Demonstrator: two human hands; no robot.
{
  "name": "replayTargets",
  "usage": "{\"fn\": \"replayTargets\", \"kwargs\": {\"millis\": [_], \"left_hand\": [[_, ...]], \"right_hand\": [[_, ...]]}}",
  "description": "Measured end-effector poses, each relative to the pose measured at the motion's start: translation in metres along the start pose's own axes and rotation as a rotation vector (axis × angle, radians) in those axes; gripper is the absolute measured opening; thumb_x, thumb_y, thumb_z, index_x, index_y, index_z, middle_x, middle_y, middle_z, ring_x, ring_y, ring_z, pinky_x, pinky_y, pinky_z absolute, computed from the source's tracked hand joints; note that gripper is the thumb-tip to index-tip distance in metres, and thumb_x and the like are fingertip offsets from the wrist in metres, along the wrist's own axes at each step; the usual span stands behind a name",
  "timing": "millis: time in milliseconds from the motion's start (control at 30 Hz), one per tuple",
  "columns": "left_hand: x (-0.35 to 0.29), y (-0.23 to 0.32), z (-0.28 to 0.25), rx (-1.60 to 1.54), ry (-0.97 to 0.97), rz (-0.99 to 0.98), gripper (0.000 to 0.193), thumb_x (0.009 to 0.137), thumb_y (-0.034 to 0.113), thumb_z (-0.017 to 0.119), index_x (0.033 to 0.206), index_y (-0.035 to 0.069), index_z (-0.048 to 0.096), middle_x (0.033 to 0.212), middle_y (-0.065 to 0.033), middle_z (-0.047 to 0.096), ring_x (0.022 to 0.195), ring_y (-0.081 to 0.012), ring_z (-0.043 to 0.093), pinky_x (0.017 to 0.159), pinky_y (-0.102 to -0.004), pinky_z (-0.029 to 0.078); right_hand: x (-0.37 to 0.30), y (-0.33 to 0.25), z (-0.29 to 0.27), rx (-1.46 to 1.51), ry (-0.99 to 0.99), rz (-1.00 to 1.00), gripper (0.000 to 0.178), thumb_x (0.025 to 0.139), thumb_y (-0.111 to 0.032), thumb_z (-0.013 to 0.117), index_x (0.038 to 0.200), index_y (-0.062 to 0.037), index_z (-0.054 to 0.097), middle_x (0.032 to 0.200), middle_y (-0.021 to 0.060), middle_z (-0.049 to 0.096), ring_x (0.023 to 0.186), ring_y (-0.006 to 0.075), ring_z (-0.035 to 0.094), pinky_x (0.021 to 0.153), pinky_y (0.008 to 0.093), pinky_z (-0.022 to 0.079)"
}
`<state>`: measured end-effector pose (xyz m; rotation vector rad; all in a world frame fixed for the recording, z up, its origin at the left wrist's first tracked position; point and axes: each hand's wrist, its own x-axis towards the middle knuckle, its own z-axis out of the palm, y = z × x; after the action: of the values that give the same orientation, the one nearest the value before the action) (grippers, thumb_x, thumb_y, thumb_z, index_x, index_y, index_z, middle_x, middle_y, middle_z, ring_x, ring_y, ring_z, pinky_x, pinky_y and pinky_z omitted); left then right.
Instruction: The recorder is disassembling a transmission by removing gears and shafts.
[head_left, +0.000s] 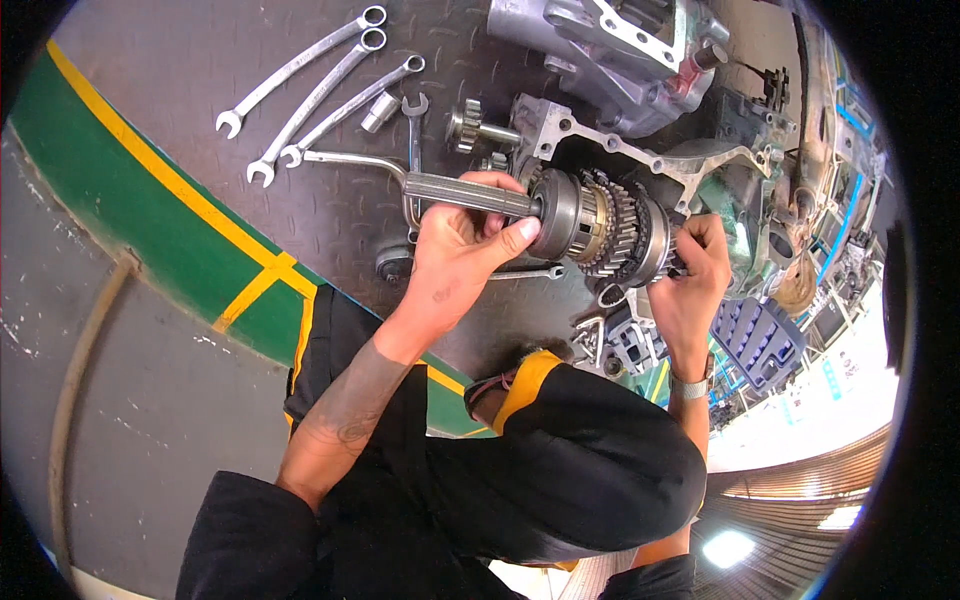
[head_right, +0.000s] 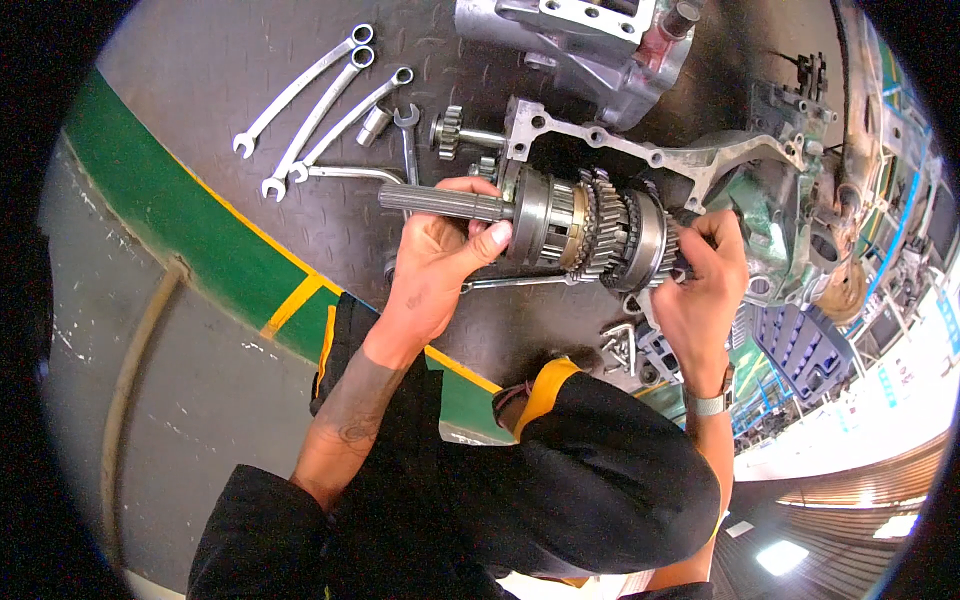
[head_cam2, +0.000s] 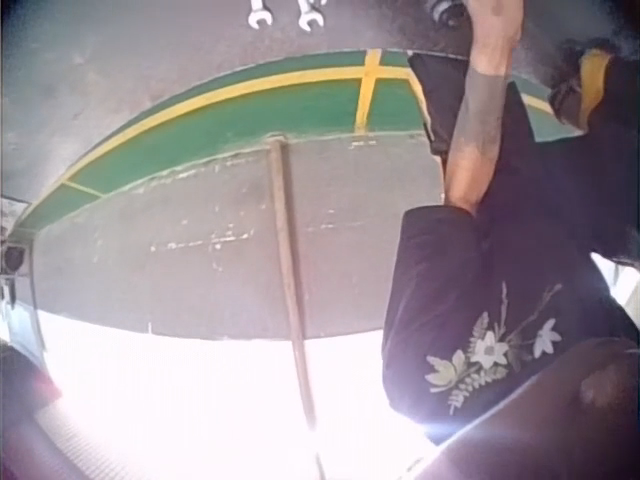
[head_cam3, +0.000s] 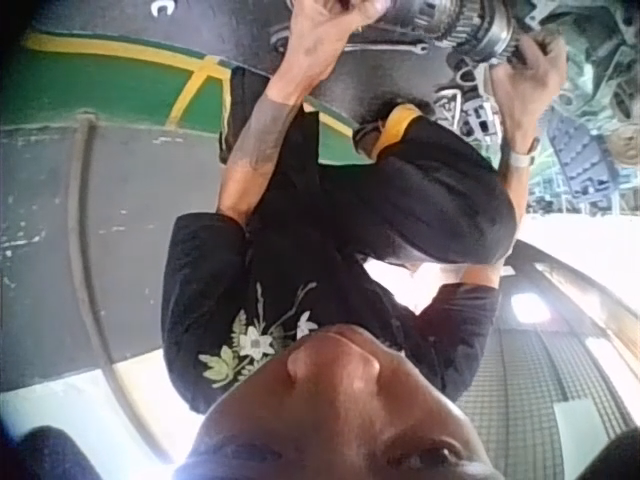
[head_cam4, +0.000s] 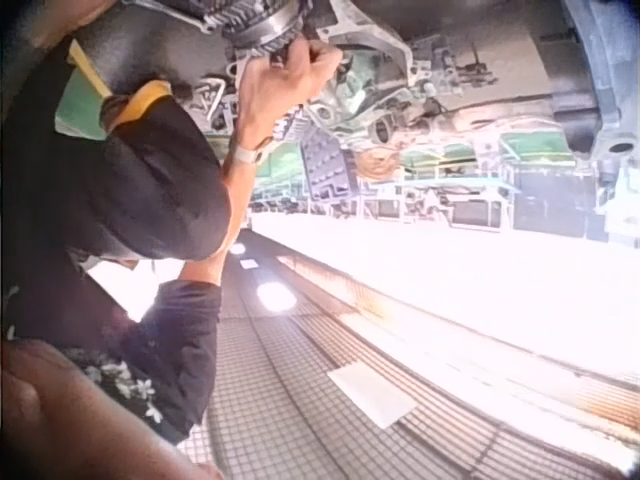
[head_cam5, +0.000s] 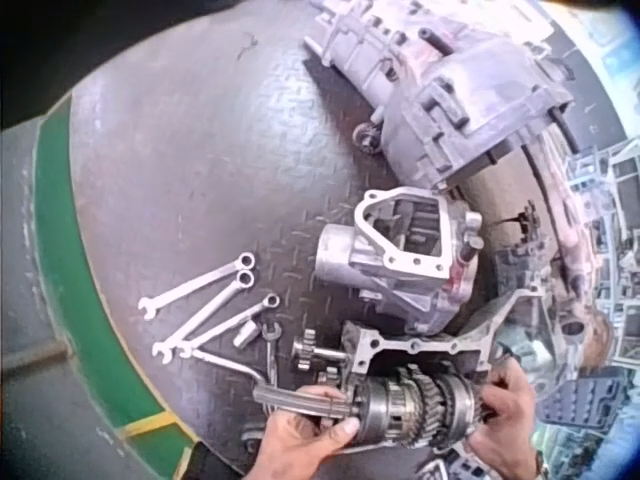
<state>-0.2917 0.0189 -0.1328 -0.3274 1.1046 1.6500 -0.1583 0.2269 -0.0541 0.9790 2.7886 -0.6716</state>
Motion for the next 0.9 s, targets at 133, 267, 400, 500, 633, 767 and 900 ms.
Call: {"fn": "replayTargets", "kwargs": {"millis": [133,267,400,500,633,767,900], "left_hand": [[-0.005,0.000,0.008,-0.035,0.000,-0.047,0.035,0.089,0.001,0.078,0.119,0.005,0.062,0.096,0.0043,0.048,0.086,-0.0048,0.044,0.081,-0.0202,0.041],[-0.014,-0.003,0.003,0.075,-0.001,0.060,0.036,0.087,0.004,0.079,0.118,0.004,0.061,0.119,-0.0047,0.055,0.110,-0.0120,0.050,0.097,-0.0288,0.042],[-0.049,0.003,-0.005,0.149,-0.101,0.202,0.034,0.089,0.003,0.075,0.118,0.003,0.059,0.142,-0.0152,0.053,0.134,-0.0236,0.050,0.113,-0.0389,0.038],[-0.070,0.002,0.000,0.050,-0.098,0.084,0.034,0.090,-0.002,0.071,0.120,0.002,0.057,0.138,-0.0155,0.057,0.131,-0.0247,0.054,0.114,-0.0397,0.039],[-0.071,-0.005,-0.002,-0.043,-0.029,-0.085,0.044,0.083,-0.004,0.078,0.121,0.001,0.056,0.139,-0.0181,0.058,0.133,-0.0254,0.054,0.114,-0.0399,0.039],[-0.065,-0.002,0.015,-0.020,-0.060,0.013,0.067,0.071,-0.011,0.087,0.124,0.005,0.050,0.123,-0.0130,0.063,0.134,-0.0285,0.055,0.115,-0.0410,0.040],[-0.055,0.007,0.015,0.025,-0.052,0.088,0.066,0.073,-0.008,0.086,0.125,0.006,0.048,0.122,-0.0128,0.064,0.131,-0.0282,0.057,0.115,-0.0415,0.043]], "right_hand": [[-0.004,0.003,-0.007,0.007,-0.058,0.021,0.022,0.058,0.010,0.058,0.080,0.0089,0.058,0.085,0.0143,0.049,0.080,0.0317,0.053,0.072,0.0359,0.044],[-0.017,-0.001,-0.009,0.009,-0.030,0.033,0.020,0.057,0.008,0.059,0.076,0.0076,0.053,0.085,0.0151,0.049,0.080,0.0326,0.052,0.072,0.0371,0.044],[-0.048,-0.007,-0.006,0.115,-0.129,0.020,0.027,0.060,-0.005,0.071,0.076,0.0053,0.052,0.087,0.0156,0.048,0.081,0.0345,0.051,0.072,0.0395,0.044],[-0.071,-0.014,-0.008,0.140,-0.202,0.035,0.030,0.062,-0.009,0.072,0.080,0.0055,0.053,0.090,0.0171,0.049,0.082,0.0363,0.053,0.071,0.0420,0.045],[-0.084,-0.010,-0.007,0.189,-0.240,0.089,0.022,0.060,-0.002,0.061,0.078,0.0055,0.051,0.089,0.0185,0.046,0.081,0.0380,0.051,0.070,0.0433,0.045],[-0.082,-0.006,-0.013,0.209,-0.273,0.067,0.019,0.058,0.003,0.054,0.076,0.0055,0.048,0.089,0.0197,0.043,0.082,0.0391,0.048,0.072,0.0446,0.044],[-0.058,-0.005,-0.012,0.182,-0.234,0.006,0.019,0.058,0.005,0.055,0.077,0.0063,0.049,0.092,0.0204,0.044,0.086,0.0402,0.049,0.075,0.0457,0.044]]}}
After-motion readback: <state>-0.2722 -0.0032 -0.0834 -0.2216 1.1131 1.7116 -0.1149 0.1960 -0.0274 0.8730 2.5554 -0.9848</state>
